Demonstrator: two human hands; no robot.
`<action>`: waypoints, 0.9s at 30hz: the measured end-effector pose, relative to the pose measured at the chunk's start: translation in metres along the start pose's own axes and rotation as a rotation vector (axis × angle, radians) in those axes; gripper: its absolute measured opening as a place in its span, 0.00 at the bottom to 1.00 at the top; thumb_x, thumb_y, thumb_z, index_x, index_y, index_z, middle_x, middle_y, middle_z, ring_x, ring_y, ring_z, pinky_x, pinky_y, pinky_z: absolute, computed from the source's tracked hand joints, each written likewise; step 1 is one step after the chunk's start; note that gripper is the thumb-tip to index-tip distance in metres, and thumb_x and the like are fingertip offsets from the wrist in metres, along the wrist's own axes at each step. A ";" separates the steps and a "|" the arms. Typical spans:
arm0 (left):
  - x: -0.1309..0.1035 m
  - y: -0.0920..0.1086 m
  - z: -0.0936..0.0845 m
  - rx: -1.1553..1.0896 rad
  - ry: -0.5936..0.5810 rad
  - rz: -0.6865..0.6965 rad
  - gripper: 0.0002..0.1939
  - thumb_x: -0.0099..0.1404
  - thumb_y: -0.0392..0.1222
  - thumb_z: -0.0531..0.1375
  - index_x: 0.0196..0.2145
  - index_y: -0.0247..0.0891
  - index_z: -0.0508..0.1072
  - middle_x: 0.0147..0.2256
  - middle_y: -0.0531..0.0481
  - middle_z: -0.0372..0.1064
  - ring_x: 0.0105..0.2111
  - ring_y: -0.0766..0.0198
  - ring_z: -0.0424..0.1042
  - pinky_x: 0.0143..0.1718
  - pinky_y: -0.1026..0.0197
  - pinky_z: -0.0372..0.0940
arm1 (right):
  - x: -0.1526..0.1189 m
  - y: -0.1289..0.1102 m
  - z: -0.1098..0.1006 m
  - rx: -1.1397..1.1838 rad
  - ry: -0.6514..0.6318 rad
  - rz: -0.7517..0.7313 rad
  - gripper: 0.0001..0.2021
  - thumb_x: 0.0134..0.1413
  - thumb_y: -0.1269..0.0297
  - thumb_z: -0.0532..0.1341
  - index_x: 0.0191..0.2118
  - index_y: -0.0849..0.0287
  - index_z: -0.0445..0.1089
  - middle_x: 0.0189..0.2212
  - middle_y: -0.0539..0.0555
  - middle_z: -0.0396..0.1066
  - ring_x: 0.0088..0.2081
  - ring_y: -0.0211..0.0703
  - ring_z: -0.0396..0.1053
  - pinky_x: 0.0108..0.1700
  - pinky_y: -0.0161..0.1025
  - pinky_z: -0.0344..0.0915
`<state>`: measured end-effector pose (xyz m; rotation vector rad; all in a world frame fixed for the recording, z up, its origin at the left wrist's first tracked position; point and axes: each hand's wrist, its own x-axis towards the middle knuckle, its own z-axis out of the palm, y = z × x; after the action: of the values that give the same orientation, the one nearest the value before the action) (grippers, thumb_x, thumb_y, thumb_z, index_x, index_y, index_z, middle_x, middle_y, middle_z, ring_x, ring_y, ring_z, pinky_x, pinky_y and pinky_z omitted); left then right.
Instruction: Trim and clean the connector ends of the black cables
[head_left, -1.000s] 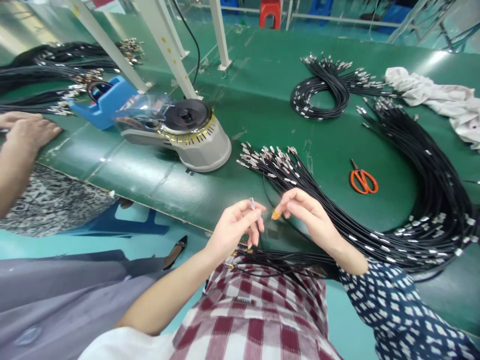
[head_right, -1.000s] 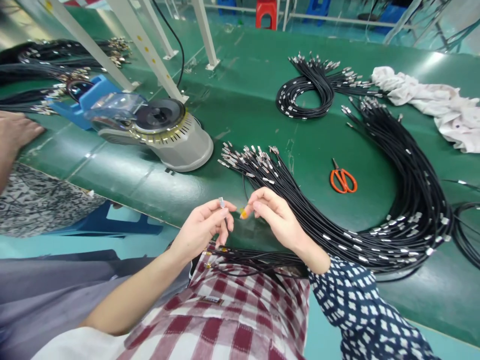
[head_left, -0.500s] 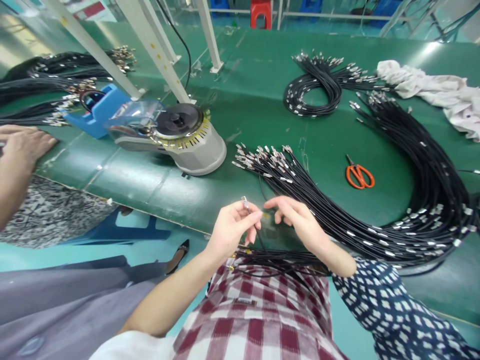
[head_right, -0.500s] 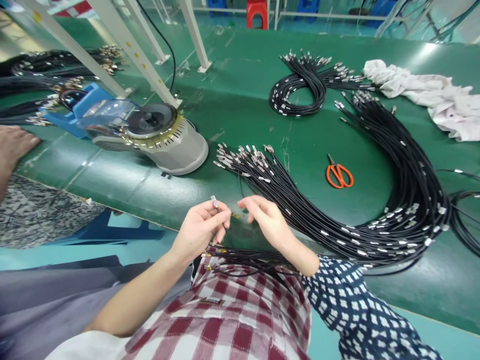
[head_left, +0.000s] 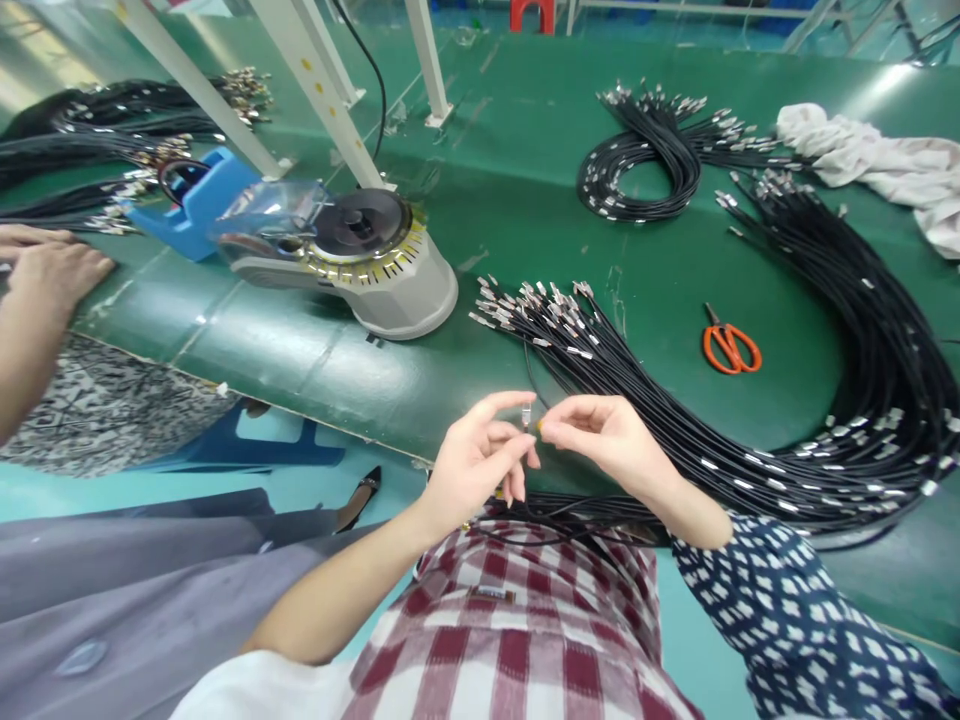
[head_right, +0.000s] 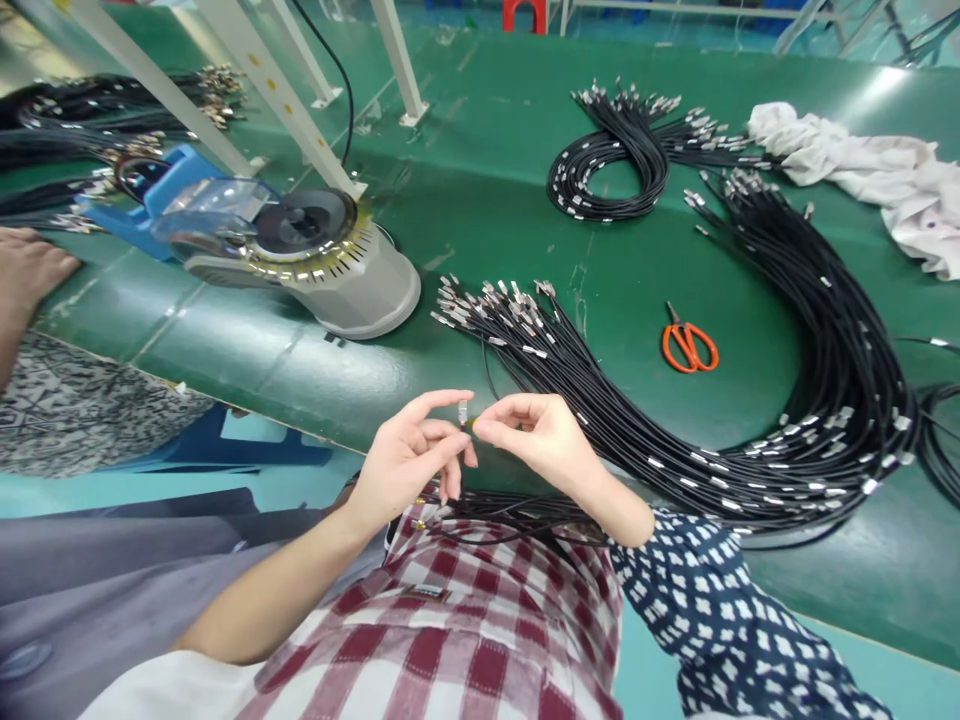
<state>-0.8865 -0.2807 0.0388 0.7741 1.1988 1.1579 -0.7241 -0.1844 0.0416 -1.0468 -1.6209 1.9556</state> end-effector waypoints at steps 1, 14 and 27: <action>-0.001 0.000 0.000 0.009 -0.004 -0.007 0.22 0.66 0.43 0.61 0.56 0.39 0.63 0.26 0.54 0.72 0.16 0.68 0.71 0.15 0.69 0.65 | 0.000 -0.001 0.001 -0.037 -0.004 -0.008 0.13 0.46 0.55 0.70 0.30 0.60 0.77 0.28 0.54 0.77 0.29 0.40 0.69 0.35 0.38 0.66; -0.003 0.003 -0.002 0.083 -0.020 -0.048 0.22 0.66 0.44 0.62 0.56 0.40 0.66 0.26 0.54 0.72 0.16 0.70 0.70 0.16 0.72 0.63 | 0.004 -0.002 0.004 -0.121 -0.019 -0.090 0.10 0.49 0.58 0.68 0.28 0.61 0.75 0.27 0.53 0.76 0.30 0.40 0.69 0.35 0.37 0.65; 0.005 0.002 0.001 0.023 -0.025 -0.040 0.17 0.68 0.51 0.58 0.49 0.37 0.68 0.20 0.54 0.71 0.11 0.70 0.66 0.10 0.73 0.56 | 0.002 0.004 0.013 -0.064 0.030 -0.101 0.12 0.50 0.56 0.67 0.27 0.60 0.73 0.25 0.52 0.73 0.28 0.39 0.67 0.34 0.38 0.65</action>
<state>-0.8864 -0.2755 0.0390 0.7763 1.2034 1.1009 -0.7342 -0.1924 0.0380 -0.9925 -1.6970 1.8254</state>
